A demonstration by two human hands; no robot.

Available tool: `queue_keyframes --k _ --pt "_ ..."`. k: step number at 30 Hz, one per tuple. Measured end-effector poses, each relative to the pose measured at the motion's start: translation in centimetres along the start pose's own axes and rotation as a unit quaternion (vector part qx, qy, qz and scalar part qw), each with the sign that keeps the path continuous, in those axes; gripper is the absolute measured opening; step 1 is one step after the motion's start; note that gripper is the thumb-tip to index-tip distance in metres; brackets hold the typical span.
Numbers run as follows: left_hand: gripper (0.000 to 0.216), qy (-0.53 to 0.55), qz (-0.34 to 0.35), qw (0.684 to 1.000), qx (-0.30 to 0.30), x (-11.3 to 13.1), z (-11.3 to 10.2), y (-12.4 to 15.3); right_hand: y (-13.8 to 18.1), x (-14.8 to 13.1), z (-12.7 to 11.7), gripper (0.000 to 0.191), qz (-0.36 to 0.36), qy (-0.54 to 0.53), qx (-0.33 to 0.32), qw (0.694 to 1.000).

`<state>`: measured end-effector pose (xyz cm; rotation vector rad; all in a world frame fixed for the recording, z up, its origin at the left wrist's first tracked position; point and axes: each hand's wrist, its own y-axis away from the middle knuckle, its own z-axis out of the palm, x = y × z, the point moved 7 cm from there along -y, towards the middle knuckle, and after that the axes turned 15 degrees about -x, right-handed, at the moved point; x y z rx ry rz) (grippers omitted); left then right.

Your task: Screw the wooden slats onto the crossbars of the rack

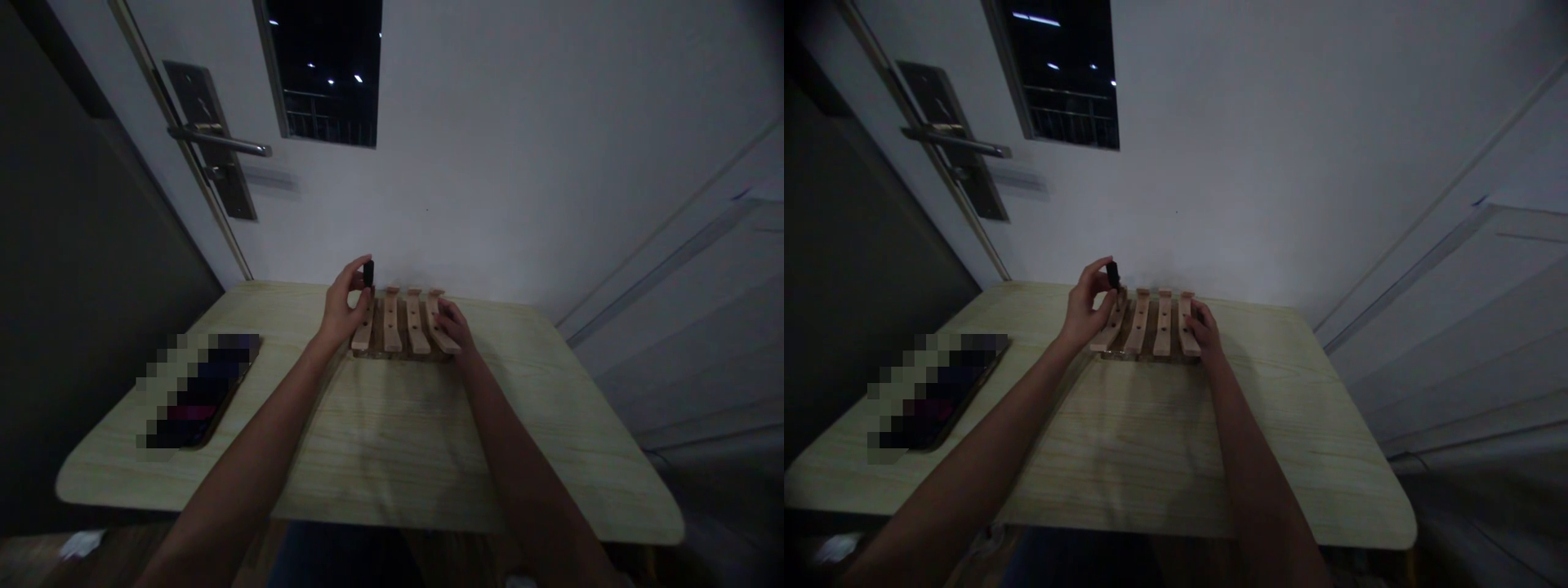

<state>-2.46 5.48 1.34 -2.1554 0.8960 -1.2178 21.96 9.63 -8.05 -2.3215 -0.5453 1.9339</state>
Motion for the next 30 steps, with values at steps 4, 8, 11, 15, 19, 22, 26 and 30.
queue_keyframes --k 4,8,11,15,19,22,26,30 --pt "0.045 -0.001 0.016 1.000 -0.012 0.38 0.17 -0.06 0.04 0.12 0.18 0.033 -0.003 -0.004 -0.001 1.000" --pt "0.048 -0.022 0.023 0.999 0.000 0.35 0.11 -0.12 0.02 0.46 0.04 0.034 0.009 -0.030 0.015 0.999" --pt "0.052 -0.032 0.012 0.999 0.008 -0.05 0.06 -0.07 -0.02 0.29 -0.05 0.033 0.004 -0.019 0.016 1.000" --pt "0.055 -0.009 -0.010 1.000 0.002 -0.35 0.16 0.07 -0.06 -0.07 0.00 0.033 -0.003 -0.004 0.004 1.000" --pt "0.060 0.022 -0.006 0.999 -0.023 0.08 0.51 0.06 -0.09 -0.38 0.13 0.033 -0.007 0.002 0.002 1.000" --pt "0.061 0.041 -0.008 0.999 -0.025 0.10 0.57 0.03 -0.12 -0.38 0.27 0.033 -0.003 -0.003 0.001 1.000" --pt "0.061 0.045 -0.004 0.999 -0.014 -0.12 0.56 0.06 -0.10 -0.19 0.30 0.034 0.006 -0.021 0.010 1.000" --pt "0.060 0.037 -0.005 0.999 0.002 -0.02 0.43 0.11 0.03 -0.18 0.24 0.034 0.009 -0.035 0.025 0.999"
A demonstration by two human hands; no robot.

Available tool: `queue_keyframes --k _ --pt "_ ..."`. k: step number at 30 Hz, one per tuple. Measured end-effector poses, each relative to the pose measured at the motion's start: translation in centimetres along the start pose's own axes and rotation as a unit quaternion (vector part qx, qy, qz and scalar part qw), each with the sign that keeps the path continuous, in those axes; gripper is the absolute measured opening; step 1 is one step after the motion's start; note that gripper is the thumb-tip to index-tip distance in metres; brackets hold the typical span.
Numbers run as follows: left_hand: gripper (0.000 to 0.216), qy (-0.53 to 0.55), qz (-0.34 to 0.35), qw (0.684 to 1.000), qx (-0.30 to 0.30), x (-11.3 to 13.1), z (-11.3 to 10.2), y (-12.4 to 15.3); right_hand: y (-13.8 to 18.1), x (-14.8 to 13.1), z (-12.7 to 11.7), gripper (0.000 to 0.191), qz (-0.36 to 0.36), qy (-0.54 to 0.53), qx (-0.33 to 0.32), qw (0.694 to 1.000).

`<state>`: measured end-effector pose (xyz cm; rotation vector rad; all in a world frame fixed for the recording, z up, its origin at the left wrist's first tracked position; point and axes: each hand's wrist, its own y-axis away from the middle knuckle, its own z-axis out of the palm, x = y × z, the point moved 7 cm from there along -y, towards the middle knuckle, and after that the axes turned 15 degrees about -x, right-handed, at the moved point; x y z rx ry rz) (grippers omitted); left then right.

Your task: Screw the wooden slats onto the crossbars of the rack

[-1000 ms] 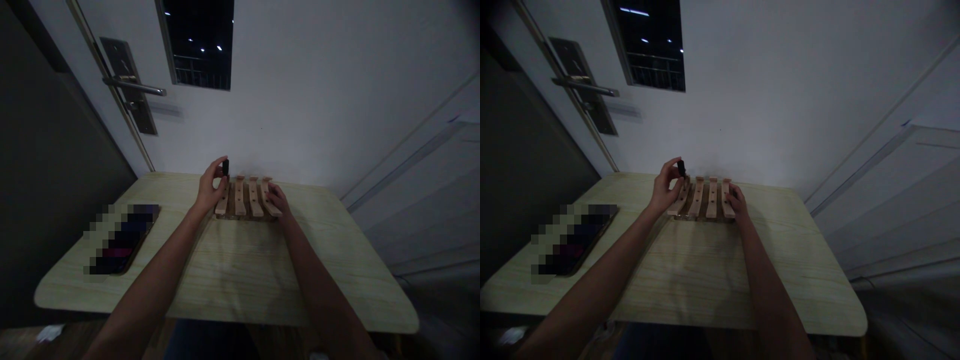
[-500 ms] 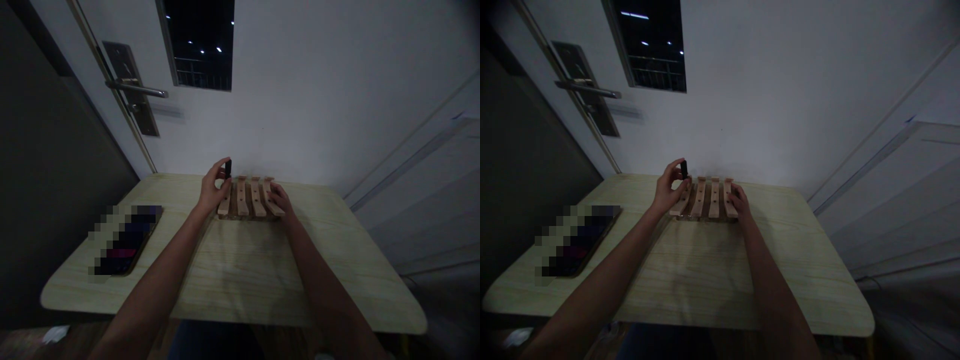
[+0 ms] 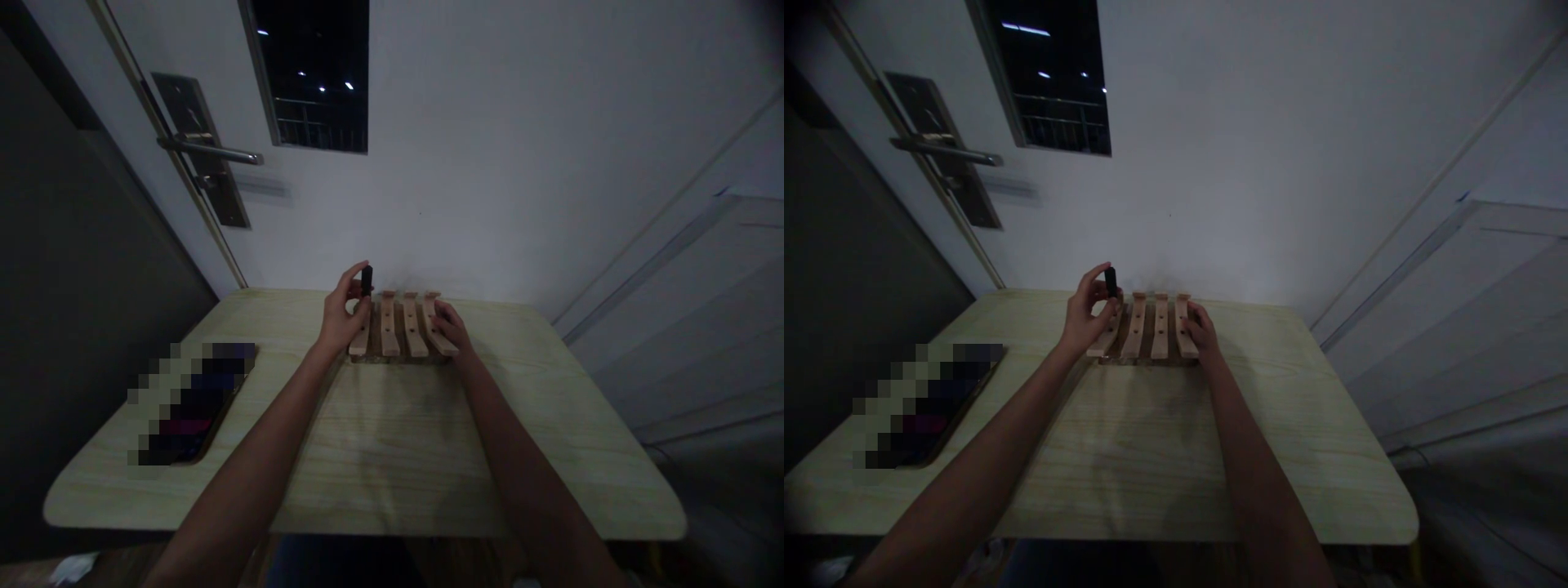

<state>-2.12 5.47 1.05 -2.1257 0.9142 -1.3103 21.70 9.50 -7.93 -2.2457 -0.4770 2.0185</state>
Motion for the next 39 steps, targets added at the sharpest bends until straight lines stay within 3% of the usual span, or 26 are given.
queue_keyframes --k 18,27,39 --pt "0.060 0.023 -0.030 0.999 -0.015 -0.2 0.2 0.1 0.2 0.0 -0.1 0.031 -0.013 0.029 -0.004 0.999" --pt "0.060 0.040 -0.008 0.999 -0.009 -0.4 0.0 -0.1 -0.2 0.9 -0.2 0.037 -0.015 0.005 -0.006 1.000" --pt "0.060 0.053 -0.009 0.998 -0.027 -0.1 0.4 -0.2 -0.1 0.1 -0.2 0.033 -0.017 0.025 -0.019 0.999"
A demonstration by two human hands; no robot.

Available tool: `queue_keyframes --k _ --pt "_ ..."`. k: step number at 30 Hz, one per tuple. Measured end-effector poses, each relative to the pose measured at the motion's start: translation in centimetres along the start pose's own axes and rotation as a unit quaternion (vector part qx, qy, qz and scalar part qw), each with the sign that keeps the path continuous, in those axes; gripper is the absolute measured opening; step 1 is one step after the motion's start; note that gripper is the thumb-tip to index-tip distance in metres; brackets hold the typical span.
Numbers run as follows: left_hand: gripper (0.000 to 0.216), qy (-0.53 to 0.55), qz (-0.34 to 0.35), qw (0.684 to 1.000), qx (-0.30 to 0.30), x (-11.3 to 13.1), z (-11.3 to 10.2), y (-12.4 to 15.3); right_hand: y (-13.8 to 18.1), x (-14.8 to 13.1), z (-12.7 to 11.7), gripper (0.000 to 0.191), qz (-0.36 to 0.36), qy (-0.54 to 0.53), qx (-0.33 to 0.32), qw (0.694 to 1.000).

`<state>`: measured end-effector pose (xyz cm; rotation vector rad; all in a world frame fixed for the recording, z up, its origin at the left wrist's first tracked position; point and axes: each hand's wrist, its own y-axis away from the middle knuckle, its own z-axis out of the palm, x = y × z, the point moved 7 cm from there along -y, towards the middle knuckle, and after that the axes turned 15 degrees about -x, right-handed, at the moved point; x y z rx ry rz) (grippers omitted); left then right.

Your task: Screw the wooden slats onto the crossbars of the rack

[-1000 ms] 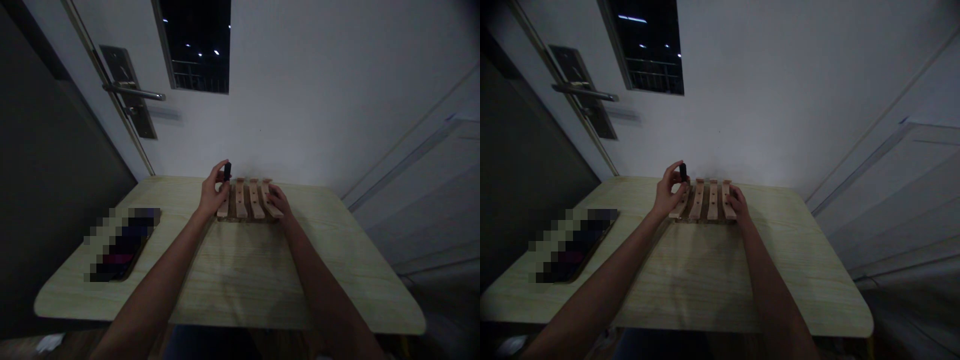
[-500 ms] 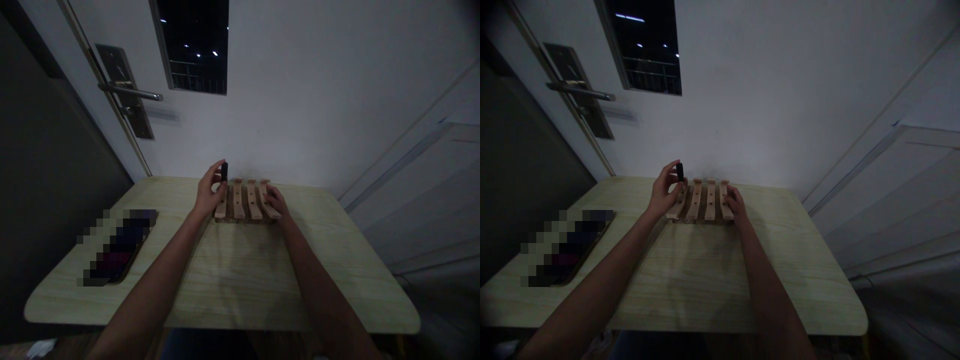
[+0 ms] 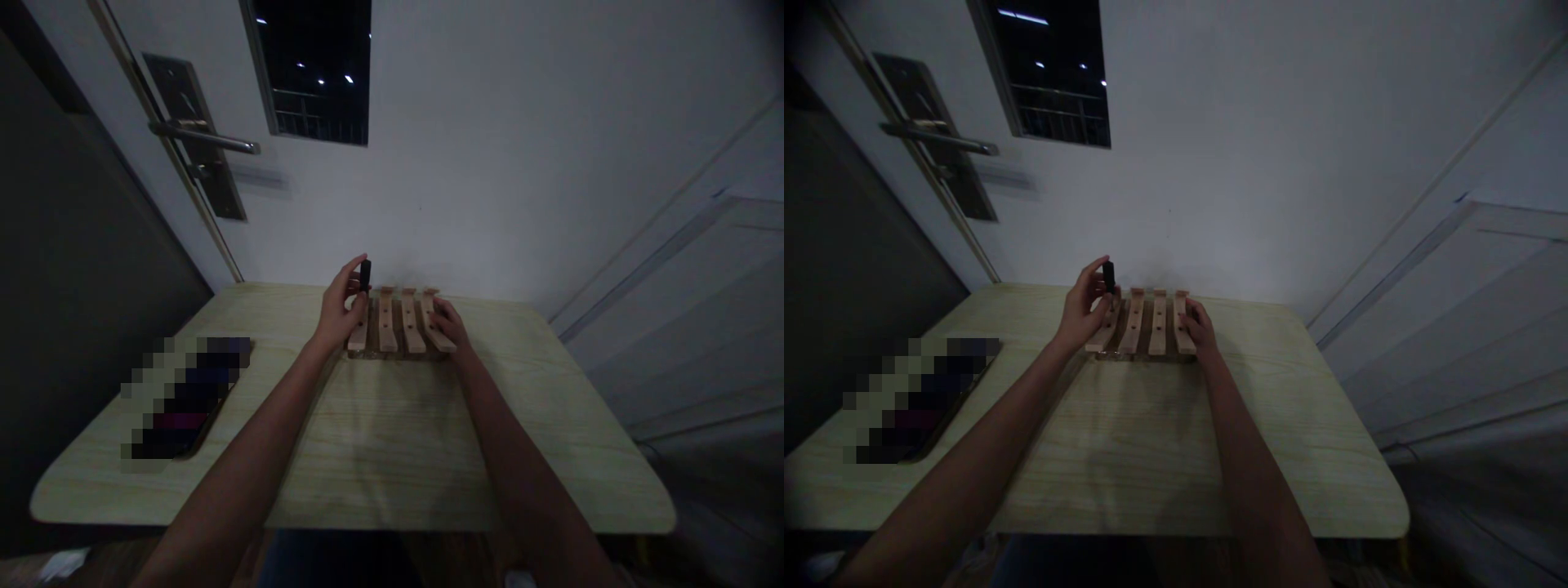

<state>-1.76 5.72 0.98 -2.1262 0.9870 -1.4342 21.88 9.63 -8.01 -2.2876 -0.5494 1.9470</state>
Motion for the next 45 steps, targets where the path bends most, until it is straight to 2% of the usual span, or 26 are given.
queue_keyframes --k 9,13,17,21,28,31,45 --pt "0.057 -0.012 -0.018 1.000 -0.022 0.2 -0.1 -0.1 0.0 -0.2 0.0 0.034 0.016 0.005 0.000 1.000" --pt "0.062 -0.062 -0.037 0.997 -0.038 0.4 -0.3 -0.3 0.0 -0.3 0.0 0.032 0.013 0.005 -0.003 1.000" --pt "0.076 -0.124 -0.012 0.991 -0.055 0.8 -0.3 -0.4 -0.1 -0.4 0.0 0.031 0.008 0.008 -0.001 1.000" --pt "0.072 -0.154 0.008 0.987 -0.043 0.5 -0.6 -0.2 0.0 -0.5 0.0 0.032 0.007 0.008 0.001 1.000" --pt "0.062 -0.010 -0.024 0.998 -0.065 -0.8 -0.1 -0.1 0.3 -0.6 0.0 0.033 0.023 0.007 0.012 1.000" --pt "0.062 0.006 -0.038 0.997 -0.059 -1.0 0.0 0.0 0.3 -0.6 -0.1 0.033 0.025 0.006 0.018 1.000" --pt "0.065 0.047 -0.026 0.997 -0.051 -1.6 -0.2 0.1 0.0 -0.2 -0.1 0.035 0.008 0.012 0.007 1.000"
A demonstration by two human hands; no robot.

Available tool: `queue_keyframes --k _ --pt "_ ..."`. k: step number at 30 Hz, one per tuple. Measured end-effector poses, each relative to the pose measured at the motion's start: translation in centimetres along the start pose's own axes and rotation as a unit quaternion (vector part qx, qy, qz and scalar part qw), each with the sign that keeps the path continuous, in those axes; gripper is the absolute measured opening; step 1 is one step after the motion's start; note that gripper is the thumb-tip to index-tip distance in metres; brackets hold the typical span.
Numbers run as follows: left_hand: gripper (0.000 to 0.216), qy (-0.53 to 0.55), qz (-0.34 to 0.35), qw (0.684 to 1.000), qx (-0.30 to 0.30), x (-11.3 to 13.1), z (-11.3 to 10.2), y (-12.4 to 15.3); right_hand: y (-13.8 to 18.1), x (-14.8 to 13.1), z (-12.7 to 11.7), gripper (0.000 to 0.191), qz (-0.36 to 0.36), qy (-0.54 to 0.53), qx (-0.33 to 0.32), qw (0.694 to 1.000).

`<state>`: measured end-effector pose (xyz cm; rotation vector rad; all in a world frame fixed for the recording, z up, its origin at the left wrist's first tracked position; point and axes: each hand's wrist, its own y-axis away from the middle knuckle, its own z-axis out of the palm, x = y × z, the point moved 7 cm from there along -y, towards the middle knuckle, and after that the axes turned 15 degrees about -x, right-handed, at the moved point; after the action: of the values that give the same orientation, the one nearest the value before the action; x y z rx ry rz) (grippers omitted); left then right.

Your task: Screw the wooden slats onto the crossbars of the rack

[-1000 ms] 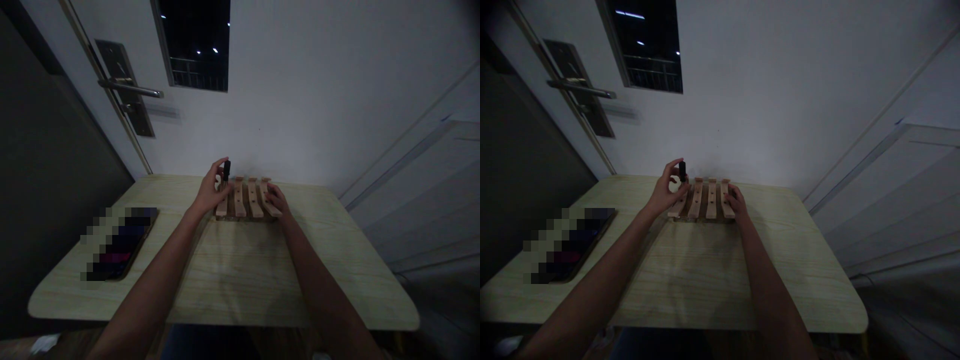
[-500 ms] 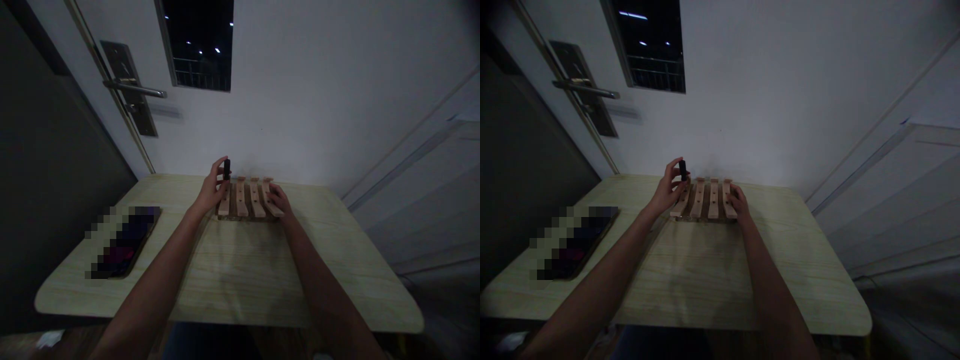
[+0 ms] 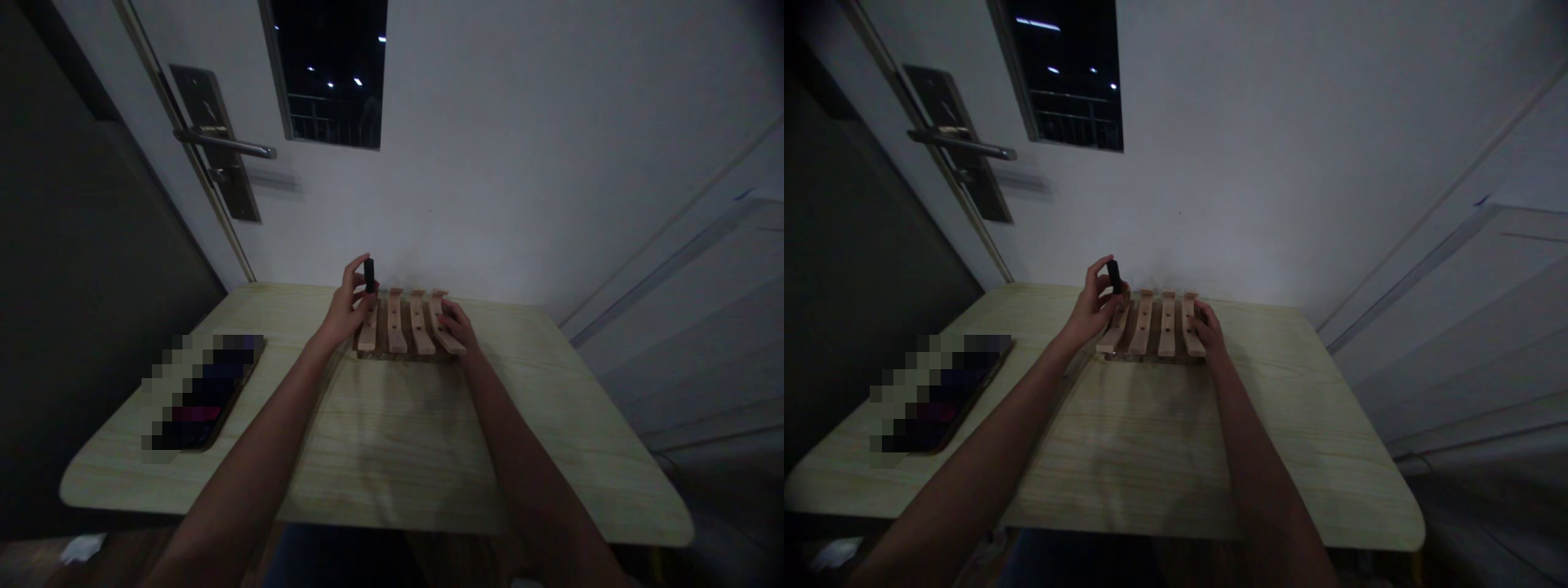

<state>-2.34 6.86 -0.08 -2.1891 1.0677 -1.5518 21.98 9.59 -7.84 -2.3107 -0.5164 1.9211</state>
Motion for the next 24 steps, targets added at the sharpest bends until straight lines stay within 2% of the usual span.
queue_keyframes --k 9,17,20,24 --pt "0.065 -0.007 -0.002 1.000 0.002 -0.1 0.0 -0.1 0.1 0.3 0.0 0.037 0.010 -0.011 0.008 1.000" --pt "0.067 -0.026 0.013 1.000 -0.001 0.2 0.0 -0.1 0.1 0.1 0.0 0.036 -0.001 0.000 -0.009 1.000" --pt "0.066 -0.069 0.007 0.997 0.024 0.6 -0.3 -0.1 0.1 0.1 -0.1 0.036 0.004 -0.013 -0.003 1.000" --pt "0.051 -0.131 0.004 0.988 0.081 1.5 -1.3 0.0 0.2 0.3 -0.3 0.040 0.014 -0.039 0.012 0.999"
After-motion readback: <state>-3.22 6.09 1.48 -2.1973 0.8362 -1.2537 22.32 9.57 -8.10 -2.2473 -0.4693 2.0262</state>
